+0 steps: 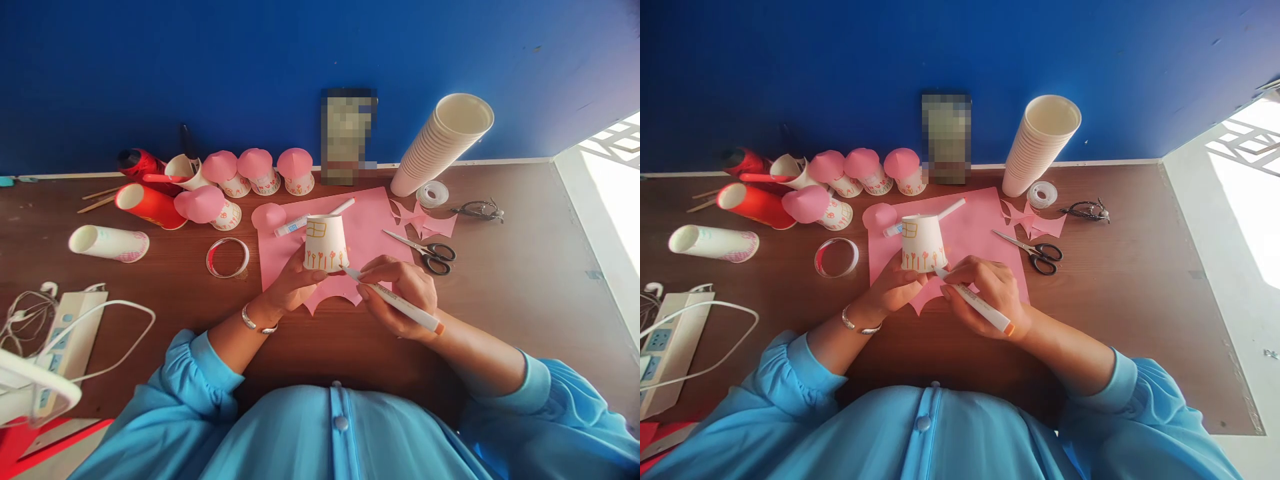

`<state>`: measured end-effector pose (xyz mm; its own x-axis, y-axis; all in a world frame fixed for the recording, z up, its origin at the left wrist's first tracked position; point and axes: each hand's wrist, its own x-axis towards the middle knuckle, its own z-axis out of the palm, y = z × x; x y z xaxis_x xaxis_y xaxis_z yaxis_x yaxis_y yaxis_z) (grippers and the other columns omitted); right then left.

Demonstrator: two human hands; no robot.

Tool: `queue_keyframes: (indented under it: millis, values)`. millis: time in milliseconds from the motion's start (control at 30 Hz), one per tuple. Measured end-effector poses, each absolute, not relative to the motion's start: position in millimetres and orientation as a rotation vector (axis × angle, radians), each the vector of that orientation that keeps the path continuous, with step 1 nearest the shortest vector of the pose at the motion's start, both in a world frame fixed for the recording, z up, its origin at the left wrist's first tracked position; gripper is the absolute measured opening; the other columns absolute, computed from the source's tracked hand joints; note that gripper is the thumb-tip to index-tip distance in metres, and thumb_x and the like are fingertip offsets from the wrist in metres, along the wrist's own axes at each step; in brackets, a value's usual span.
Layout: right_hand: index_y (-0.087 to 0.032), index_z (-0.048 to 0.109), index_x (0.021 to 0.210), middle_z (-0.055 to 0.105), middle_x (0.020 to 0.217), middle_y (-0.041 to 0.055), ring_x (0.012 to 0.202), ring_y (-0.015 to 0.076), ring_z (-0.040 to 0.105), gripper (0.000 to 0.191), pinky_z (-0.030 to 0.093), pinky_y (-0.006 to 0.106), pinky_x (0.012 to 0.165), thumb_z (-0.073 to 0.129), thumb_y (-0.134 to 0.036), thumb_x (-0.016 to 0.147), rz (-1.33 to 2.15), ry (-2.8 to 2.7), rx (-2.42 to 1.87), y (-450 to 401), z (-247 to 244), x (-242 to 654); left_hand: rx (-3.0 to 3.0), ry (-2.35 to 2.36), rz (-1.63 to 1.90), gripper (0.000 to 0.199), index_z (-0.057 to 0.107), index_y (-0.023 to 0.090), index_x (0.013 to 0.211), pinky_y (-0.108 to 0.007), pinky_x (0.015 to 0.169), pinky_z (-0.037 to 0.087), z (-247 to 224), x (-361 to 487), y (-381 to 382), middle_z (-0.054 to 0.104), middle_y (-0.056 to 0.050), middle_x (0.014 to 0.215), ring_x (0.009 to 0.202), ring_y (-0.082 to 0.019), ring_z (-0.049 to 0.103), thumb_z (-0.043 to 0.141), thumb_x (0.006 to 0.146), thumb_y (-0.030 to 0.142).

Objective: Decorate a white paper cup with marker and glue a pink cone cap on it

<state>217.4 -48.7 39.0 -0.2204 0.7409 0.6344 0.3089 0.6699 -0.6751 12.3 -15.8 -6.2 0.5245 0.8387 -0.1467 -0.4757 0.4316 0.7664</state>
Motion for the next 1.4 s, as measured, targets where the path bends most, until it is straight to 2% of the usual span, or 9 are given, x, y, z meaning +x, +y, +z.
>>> queue_keyframes:
  millis: [67, 400, 833, 1000, 1167, 1400]
  values:
    - [-0.026, 0.065, 0.101, 0.073, 0.073, -0.0005, 0.060, 0.0178, 0.073, 0.019, 0.056, 0.028, 0.053, 0.067, -0.009, 0.092, 0.504, -1.808, -0.845, -49.1, 38.8, 217.5, 0.743, 0.564, 0.871, 0.036, 0.079, 0.020, 0.107, -0.045, 0.097, 0.060, -5.5, 12.4, -15.6, 0.078, -0.006, 0.103, 0.100, -0.025, 0.073, 0.092, 0.076, 0.035]
    - [-0.025, 0.063, 0.100, 0.071, 0.073, -0.0009, 0.061, 0.0168, 0.073, 0.016, 0.056, 0.027, 0.052, 0.067, -0.011, 0.094, 0.493, -1.815, -0.848, -49.3, 39.0, 217.7, 0.764, 0.587, 0.846, 0.043, 0.077, 0.021, 0.114, -0.053, 0.102, 0.058, -8.6, 10.2, -15.0, 0.078, -0.007, 0.104, 0.103, -0.029, 0.073, 0.092, 0.076, 0.033]
    - [-0.024, 0.061, 0.098, 0.070, 0.071, -0.0017, 0.060, 0.0160, 0.073, 0.017, 0.054, 0.026, 0.053, 0.067, -0.009, 0.093, 0.489, -1.828, -0.839, -48.6, 39.8, 217.5, 0.768, 0.569, 0.849, 0.038, 0.079, 0.020, 0.111, -0.046, 0.097, 0.059, -7.0, 11.5, -15.1, 0.078, -0.008, 0.104, 0.101, -0.026, 0.072, 0.092, 0.077, 0.031]
    - [-0.024, 0.062, 0.099, 0.071, 0.073, -0.0021, 0.060, 0.0159, 0.072, 0.016, 0.055, 0.026, 0.053, 0.067, -0.010, 0.093, 0.475, -1.823, -0.847, -49.5, 38.1, 218.0, 0.760, 0.587, 0.853, 0.043, 0.078, 0.021, 0.113, -0.042, 0.093, 0.060, -8.2, 11.5, -15.0, 0.078, -0.007, 0.104, 0.099, -0.024, 0.072, 0.094, 0.075, 0.033]
    - [-0.023, 0.062, 0.098, 0.071, 0.072, -0.0012, 0.060, 0.0158, 0.072, 0.013, 0.055, 0.026, 0.053, 0.067, -0.012, 0.095, 0.448, -1.834, -0.852, -49.7, 37.9, 218.5, 0.760, 0.607, 0.853, 0.050, 0.074, 0.022, 0.118, -0.042, 0.092, 0.059, -6.2, 11.3, -15.3, 0.078, -0.006, 0.104, 0.099, -0.024, 0.072, 0.096, 0.074, 0.034]
    - [-0.024, 0.062, 0.098, 0.071, 0.071, -0.0012, 0.059, 0.0161, 0.072, 0.012, 0.056, 0.026, 0.052, 0.066, -0.012, 0.095, 0.435, -1.852, -0.859, -49.5, 40.1, 219.2, 0.782, 0.608, 0.850, 0.044, 0.076, 0.020, 0.109, -0.042, 0.091, 0.058, -6.3, 12.3, -15.4, 0.077, -0.006, 0.102, 0.097, -0.025, 0.072, 0.095, 0.074, 0.037]
